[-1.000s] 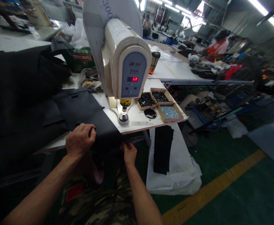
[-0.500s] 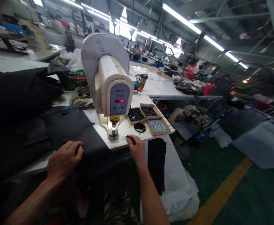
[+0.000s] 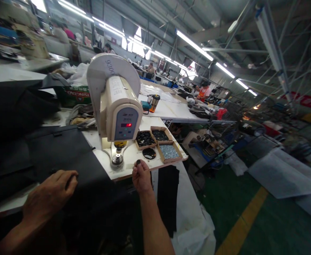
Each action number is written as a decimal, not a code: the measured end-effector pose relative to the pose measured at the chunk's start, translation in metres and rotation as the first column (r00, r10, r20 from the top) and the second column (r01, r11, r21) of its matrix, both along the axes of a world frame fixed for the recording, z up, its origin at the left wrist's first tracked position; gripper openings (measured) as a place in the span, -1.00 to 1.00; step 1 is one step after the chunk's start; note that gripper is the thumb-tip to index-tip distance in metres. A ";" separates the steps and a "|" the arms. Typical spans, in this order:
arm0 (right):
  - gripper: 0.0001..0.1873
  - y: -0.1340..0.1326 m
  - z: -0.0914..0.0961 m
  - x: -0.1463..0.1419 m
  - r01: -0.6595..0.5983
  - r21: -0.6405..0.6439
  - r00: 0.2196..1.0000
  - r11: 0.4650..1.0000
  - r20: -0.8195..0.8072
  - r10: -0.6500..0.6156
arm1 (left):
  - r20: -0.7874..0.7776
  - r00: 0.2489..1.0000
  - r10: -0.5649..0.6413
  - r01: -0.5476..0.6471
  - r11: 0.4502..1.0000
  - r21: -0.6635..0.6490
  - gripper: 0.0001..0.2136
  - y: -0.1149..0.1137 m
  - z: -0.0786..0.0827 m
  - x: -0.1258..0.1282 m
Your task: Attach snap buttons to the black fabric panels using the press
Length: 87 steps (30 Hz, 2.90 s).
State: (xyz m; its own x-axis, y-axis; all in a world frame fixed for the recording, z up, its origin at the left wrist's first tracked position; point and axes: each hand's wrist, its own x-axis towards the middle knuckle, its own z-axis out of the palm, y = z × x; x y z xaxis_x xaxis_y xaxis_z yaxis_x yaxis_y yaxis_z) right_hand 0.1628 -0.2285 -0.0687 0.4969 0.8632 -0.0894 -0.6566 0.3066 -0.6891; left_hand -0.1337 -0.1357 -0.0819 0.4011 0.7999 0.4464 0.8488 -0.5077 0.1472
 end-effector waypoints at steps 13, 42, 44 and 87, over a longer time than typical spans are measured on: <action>-0.59 -0.013 0.001 -0.010 -0.085 0.013 0.993 0.996 -0.082 0.086 | 0.014 1.000 0.022 -0.022 1.000 -0.010 -0.75 -0.002 0.001 0.004; -0.85 0.027 0.042 0.062 0.180 -0.397 -0.100 0.900 0.903 0.418 | 0.001 1.000 0.030 -0.030 0.998 -0.049 -0.78 -0.010 0.016 0.002; -0.87 0.036 0.053 0.064 0.248 -0.438 -0.308 0.864 0.810 0.499 | 0.001 1.000 0.020 -0.020 0.999 -0.047 -0.77 -0.010 0.016 0.002; -0.26 -0.052 -0.102 -0.033 -0.009 -0.547 0.241 0.837 0.812 0.532 | 0.018 1.000 0.018 -0.016 0.989 -0.146 -0.75 -0.010 0.019 0.001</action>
